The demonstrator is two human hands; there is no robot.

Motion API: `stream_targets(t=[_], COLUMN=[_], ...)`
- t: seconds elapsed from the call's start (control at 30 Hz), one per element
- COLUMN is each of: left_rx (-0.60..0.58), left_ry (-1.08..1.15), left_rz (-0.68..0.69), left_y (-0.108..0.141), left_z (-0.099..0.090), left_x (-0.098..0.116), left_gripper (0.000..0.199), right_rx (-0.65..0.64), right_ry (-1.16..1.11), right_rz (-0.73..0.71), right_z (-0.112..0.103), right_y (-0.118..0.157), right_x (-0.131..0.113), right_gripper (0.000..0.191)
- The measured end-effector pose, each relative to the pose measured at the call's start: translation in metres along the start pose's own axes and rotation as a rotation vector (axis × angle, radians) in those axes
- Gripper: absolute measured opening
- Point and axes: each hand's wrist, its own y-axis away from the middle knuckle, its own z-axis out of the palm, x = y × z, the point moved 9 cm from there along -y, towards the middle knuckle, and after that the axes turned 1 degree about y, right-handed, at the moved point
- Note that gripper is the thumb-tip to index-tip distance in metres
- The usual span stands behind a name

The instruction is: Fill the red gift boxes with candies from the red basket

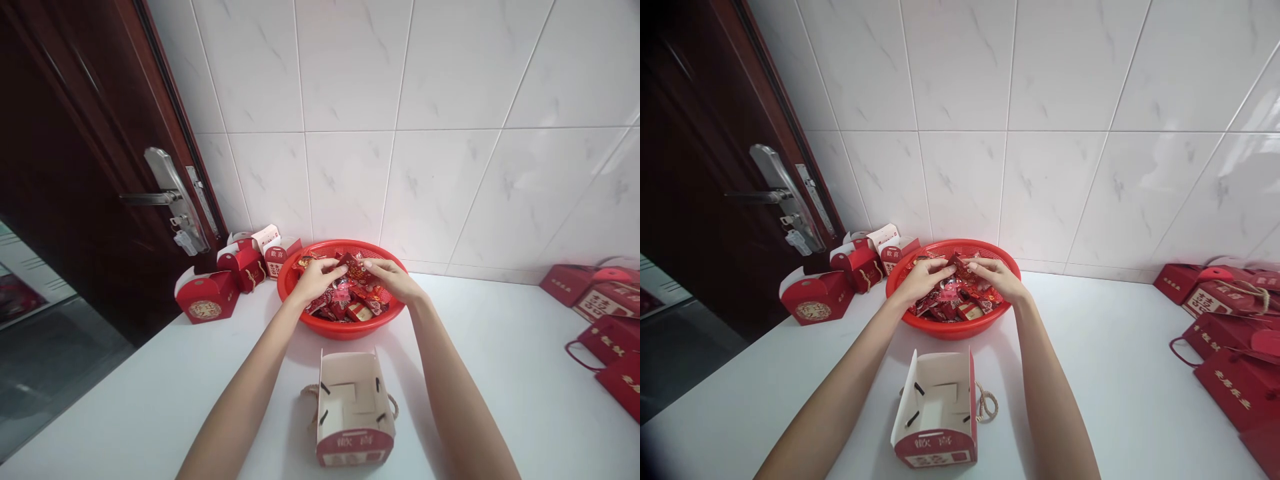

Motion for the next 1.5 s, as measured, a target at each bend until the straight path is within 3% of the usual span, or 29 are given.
stream_targets(t=[0.27,0.53,0.8,1.07,1.37,1.5], left_rx=[-0.011,0.024,0.054,0.089,0.045,-0.119], left_ry=[-0.014,-0.094,-0.097,-0.009,0.013,0.001], left_rz=[-0.028,-0.071,-0.079,-0.097,-0.224,-0.248], left_y=[-0.001,-0.003,-0.001,0.002,0.004,0.009], left_z=[0.0,-0.006,-0.009,-0.013,-0.004,0.011], left_x=[-0.008,-0.015,-0.01,-0.005,-0.014,-0.015], left_gripper=[0.04,0.029,0.034,0.038,0.054,0.044], right_rx=[0.001,0.019,0.117,0.065,0.078,0.085], right_ry=[-0.033,0.038,-0.082,-0.092,-0.101,-0.097], right_rz=[-0.024,0.011,0.068,0.133,0.081,0.061], right_z=[0.001,0.004,-0.003,0.002,0.0,0.0], right_y=[0.002,0.0,0.0,0.0,-0.002,-0.001], right_x=[-0.006,-0.005,0.003,0.008,0.005,0.004], right_gripper=[0.06,0.033,0.042,0.048,0.04,0.039])
